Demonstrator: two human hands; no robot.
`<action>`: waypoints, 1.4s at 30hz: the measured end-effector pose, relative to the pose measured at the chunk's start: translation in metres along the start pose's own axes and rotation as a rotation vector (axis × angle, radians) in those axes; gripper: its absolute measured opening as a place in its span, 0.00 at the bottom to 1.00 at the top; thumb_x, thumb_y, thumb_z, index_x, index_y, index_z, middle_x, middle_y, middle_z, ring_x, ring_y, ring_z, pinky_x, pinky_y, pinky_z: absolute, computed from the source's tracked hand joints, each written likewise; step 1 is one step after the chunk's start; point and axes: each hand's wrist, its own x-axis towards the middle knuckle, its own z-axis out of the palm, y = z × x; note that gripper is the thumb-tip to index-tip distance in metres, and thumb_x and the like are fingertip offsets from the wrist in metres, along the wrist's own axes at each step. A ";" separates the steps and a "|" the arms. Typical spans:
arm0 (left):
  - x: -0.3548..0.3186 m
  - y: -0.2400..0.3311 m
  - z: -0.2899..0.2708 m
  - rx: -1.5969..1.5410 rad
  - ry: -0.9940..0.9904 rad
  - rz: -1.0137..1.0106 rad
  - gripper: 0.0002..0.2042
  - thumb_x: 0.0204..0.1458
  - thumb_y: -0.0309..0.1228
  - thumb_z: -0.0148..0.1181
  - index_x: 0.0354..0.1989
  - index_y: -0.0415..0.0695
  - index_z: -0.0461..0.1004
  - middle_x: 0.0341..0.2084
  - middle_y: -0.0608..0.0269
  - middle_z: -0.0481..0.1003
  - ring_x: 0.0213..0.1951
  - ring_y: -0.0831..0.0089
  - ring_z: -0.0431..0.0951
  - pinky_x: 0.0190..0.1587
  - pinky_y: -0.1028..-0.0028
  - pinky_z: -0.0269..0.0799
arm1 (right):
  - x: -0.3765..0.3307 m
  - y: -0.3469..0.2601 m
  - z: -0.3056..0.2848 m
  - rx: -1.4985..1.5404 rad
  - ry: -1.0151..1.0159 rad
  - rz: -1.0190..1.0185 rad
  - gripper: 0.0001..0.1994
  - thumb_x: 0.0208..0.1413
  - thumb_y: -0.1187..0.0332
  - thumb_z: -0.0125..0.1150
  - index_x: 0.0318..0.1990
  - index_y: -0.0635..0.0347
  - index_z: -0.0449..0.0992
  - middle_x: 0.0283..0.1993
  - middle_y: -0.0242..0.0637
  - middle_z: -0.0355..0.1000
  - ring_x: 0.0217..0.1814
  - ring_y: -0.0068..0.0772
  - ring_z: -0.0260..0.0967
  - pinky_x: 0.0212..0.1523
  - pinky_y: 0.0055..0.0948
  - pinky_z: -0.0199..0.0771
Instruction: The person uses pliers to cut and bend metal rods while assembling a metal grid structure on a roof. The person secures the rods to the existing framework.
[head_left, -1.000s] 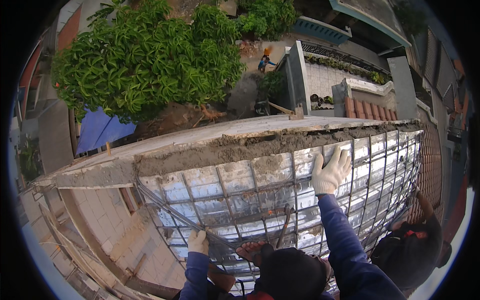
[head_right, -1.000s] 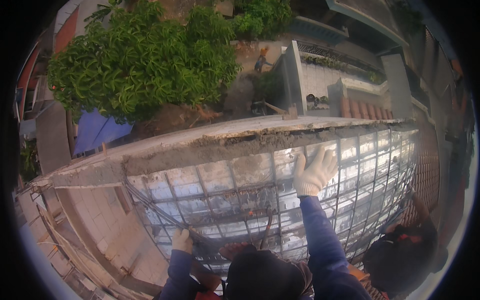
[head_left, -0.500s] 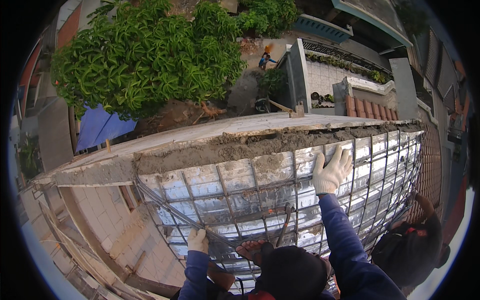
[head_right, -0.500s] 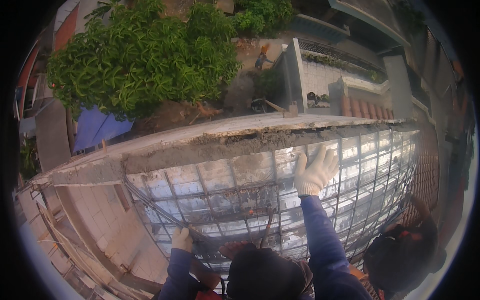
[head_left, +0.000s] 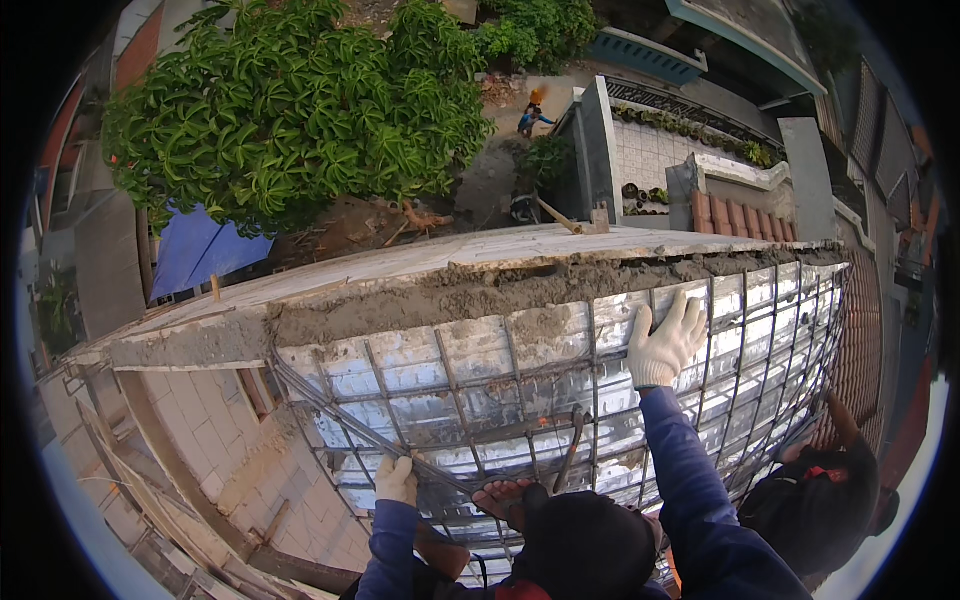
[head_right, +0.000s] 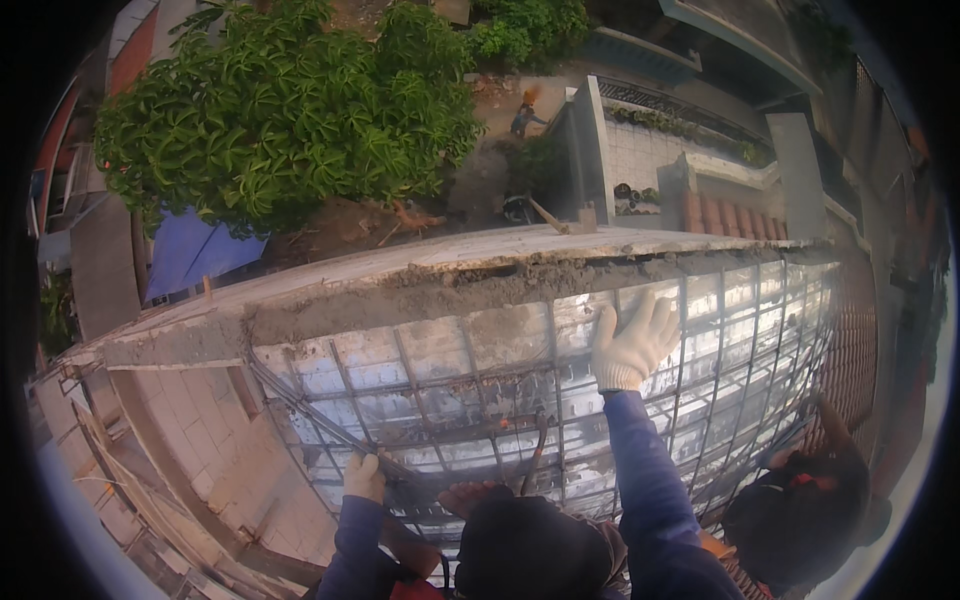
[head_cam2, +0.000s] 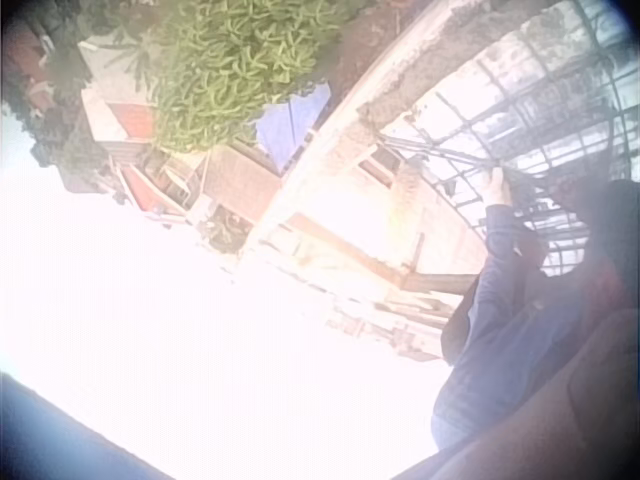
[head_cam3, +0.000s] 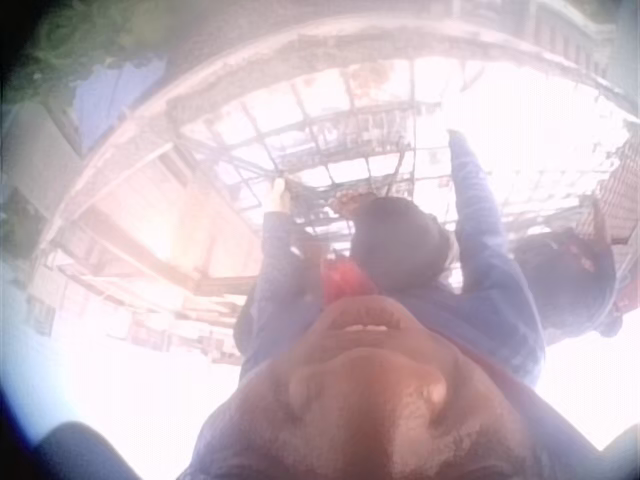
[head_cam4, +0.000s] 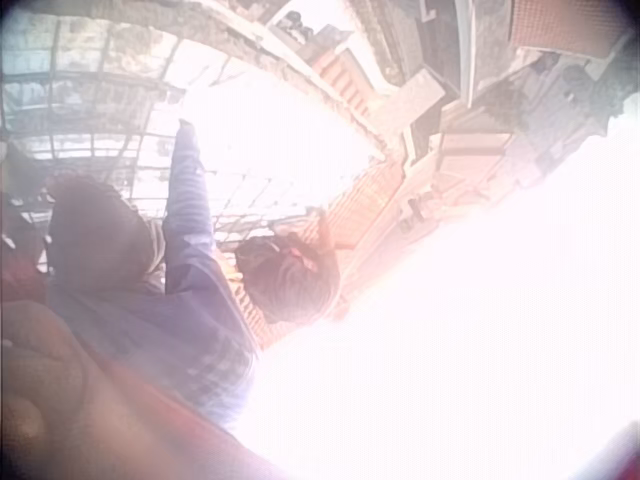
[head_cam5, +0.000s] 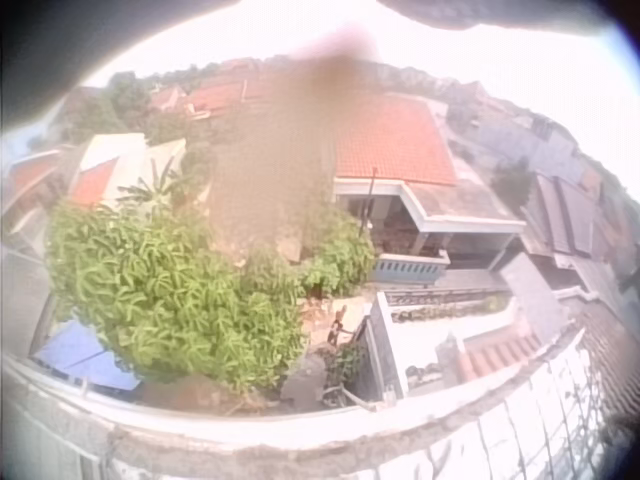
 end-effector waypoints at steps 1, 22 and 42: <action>0.000 0.000 0.000 0.004 0.001 -0.002 0.18 0.69 0.19 0.58 0.66 0.36 0.73 0.48 0.57 0.81 0.46 0.63 0.83 0.54 0.60 0.81 | 0.000 0.000 0.000 0.000 0.006 -0.006 0.39 0.63 0.50 0.67 0.74 0.68 0.69 0.77 0.61 0.63 0.81 0.74 0.53 0.84 0.68 0.43; 0.003 -0.003 -0.004 0.018 0.004 -0.018 0.17 0.69 0.19 0.58 0.65 0.35 0.74 0.48 0.56 0.81 0.46 0.64 0.82 0.54 0.62 0.80 | 0.001 -0.004 -0.005 -0.018 -0.002 0.007 0.38 0.63 0.51 0.67 0.74 0.68 0.69 0.76 0.62 0.64 0.80 0.73 0.54 0.83 0.68 0.46; 0.001 -0.002 -0.003 0.006 0.010 0.005 0.17 0.69 0.20 0.59 0.66 0.36 0.73 0.48 0.57 0.81 0.47 0.64 0.82 0.54 0.61 0.80 | -0.001 -0.001 0.000 -0.019 0.044 -0.045 0.38 0.63 0.50 0.68 0.73 0.69 0.70 0.75 0.60 0.64 0.78 0.71 0.56 0.81 0.67 0.47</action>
